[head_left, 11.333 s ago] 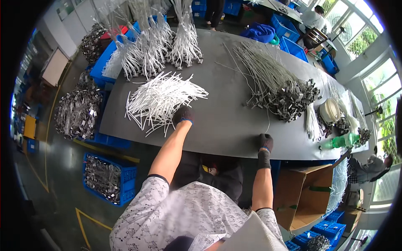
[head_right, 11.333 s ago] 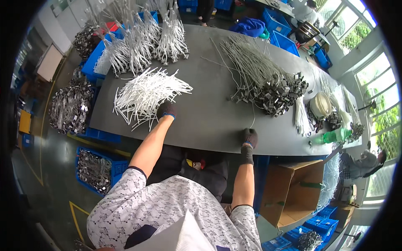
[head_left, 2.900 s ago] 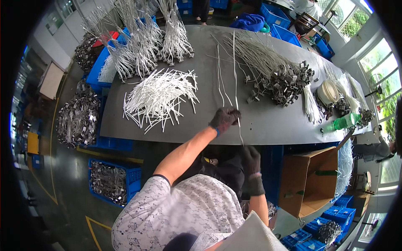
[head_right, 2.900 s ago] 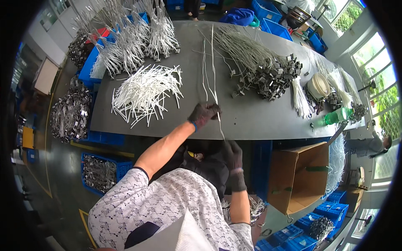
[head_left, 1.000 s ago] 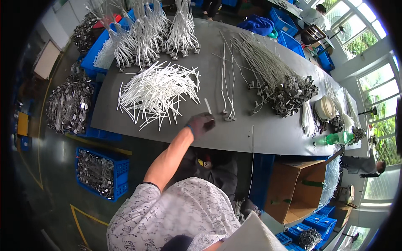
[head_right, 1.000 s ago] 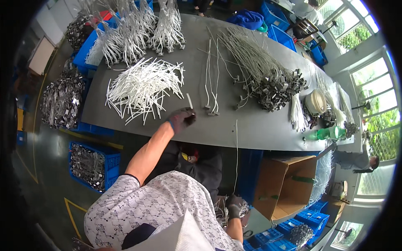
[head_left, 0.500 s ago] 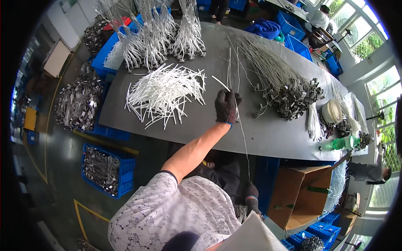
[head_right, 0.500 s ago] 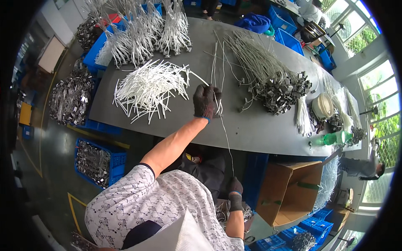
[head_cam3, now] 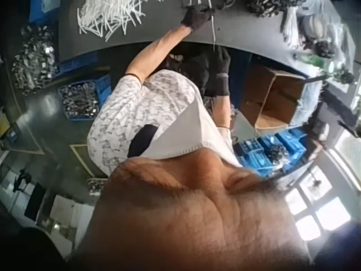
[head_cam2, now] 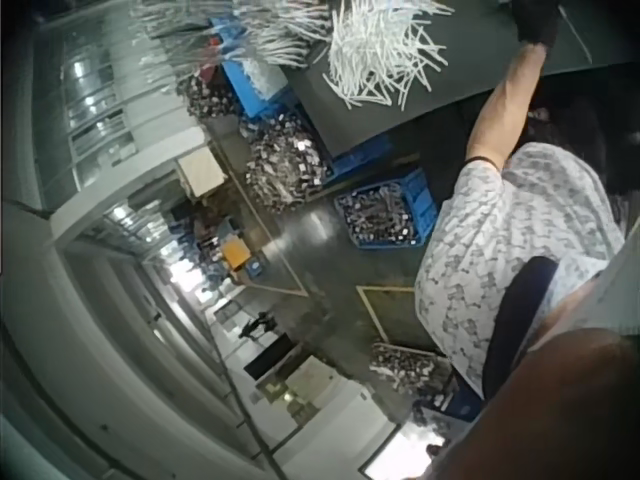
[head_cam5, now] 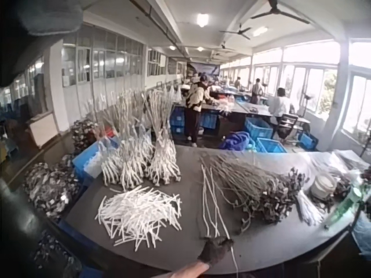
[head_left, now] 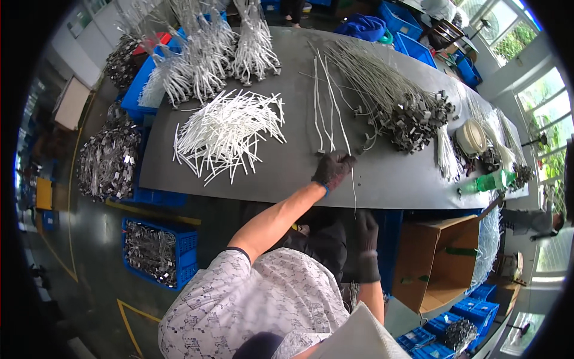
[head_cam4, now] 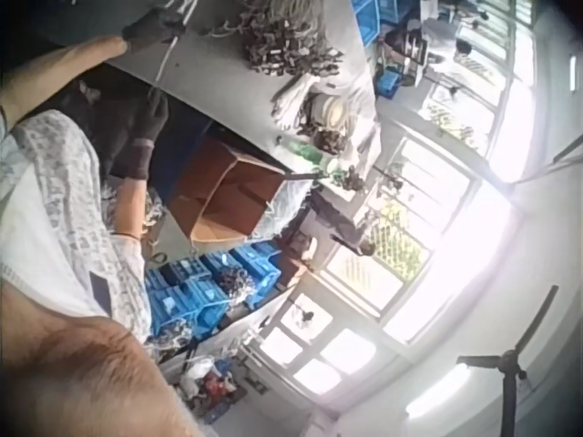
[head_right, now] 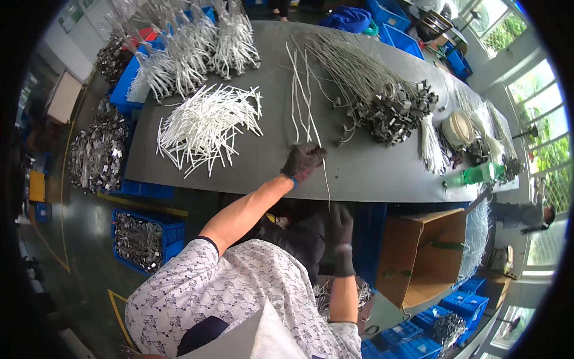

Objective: Bundling and organizing thin metal wires or cable components at a manual assembly station.

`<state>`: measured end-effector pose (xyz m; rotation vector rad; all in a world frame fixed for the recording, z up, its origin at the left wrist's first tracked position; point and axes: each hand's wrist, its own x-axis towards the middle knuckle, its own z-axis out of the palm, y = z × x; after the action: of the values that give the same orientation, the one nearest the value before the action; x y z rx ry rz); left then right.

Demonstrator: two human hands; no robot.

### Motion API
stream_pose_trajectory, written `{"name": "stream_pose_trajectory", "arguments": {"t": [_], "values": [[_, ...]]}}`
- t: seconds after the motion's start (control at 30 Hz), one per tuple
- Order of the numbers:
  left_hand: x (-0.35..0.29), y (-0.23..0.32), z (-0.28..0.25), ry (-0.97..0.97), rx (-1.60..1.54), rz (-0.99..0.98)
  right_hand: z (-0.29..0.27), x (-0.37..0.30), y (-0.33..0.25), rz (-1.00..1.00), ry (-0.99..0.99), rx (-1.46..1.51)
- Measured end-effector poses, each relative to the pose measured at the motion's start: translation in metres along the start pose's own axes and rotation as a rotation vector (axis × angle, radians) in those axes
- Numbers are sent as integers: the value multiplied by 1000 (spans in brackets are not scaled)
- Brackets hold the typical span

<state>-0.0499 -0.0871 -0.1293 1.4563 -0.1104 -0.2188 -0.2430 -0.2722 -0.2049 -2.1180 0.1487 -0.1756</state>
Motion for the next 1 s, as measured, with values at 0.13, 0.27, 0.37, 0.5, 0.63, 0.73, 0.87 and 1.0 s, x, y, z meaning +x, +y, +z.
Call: {"name": "stream_pose_trajectory", "arguments": {"t": [0.13,0.27,0.37,0.5,0.63,0.73,0.87,1.0], "values": [[-48,-20,18,-118,200,23,21,67,-45,237,102,374],[-56,-24,6,-90,85,-22,54,97,-55,-211,240,-336],[-33,-24,-11,-143,145,-92,59,120,-58,343,48,556],[19,-26,-35,-219,133,-279,56,161,-53,292,153,199],[62,-30,-77,1,669,-307,52,228,-5,-180,445,-496],[84,-34,-123,298,1075,-327,49,260,38,47,93,-512],[101,-61,-175,388,1278,-230,49,253,58,57,211,-92],[112,-85,-191,421,1254,-390,21,196,58,720,273,1201]]}}
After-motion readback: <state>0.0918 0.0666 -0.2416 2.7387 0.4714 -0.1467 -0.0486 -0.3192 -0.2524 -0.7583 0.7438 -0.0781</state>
